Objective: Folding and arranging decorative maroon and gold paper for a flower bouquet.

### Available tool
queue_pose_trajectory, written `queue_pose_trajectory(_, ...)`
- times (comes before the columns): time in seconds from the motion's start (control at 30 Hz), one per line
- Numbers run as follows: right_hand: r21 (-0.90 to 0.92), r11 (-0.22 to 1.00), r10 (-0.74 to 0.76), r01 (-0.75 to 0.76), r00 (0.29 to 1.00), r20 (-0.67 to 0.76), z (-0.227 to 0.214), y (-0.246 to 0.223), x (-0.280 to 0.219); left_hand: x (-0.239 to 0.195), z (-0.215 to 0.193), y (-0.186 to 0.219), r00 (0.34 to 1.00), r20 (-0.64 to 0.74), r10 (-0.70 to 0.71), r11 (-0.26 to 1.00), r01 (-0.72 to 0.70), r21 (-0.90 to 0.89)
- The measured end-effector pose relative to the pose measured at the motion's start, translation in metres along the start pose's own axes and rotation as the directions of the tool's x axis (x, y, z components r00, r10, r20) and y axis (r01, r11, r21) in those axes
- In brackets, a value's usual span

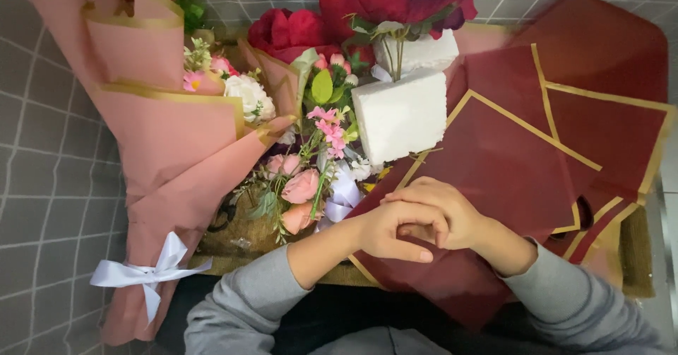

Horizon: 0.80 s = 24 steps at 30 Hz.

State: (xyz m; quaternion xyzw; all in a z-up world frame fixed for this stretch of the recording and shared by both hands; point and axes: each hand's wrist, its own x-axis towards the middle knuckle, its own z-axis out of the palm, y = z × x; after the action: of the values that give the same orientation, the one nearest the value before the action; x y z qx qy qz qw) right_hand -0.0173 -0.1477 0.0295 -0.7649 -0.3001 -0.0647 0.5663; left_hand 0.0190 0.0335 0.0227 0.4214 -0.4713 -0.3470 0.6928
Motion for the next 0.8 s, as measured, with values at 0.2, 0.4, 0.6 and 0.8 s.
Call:
queue_pose_trajectory(0.2, 0.093, 0.995, -0.039, 0.037, 0.999, 0.025, 0.000, -0.007, 0.013, -0.002, -0.002, -0.004, 0.999, 0.021, -0.040, 0.999, 0.040, -0.001)
queue_pose_trajectory(0.4, -0.250, 0.954, -0.142, 0.164, 0.984, 0.103, -0.012, -0.025, 0.023, -0.002, 0.006, -0.006, 0.999, -0.011, 0.042, 0.978, -0.039, 0.203)
queue_pose_trajectory(0.6, -0.413, 0.847, -0.348, 0.335, 0.936, 0.047, -0.048, 0.000, 0.015, 0.014, 0.002, 0.008, 0.968, -0.196, 0.160, 0.861, -0.040, 0.506)
queue_pose_trajectory(0.8, -0.532, 0.837, -0.124, -0.130, 0.902, -0.414, -0.103, -0.001, -0.014, 0.020, 0.000, 0.028, 0.968, -0.250, -0.014, 0.777, 0.168, 0.606)
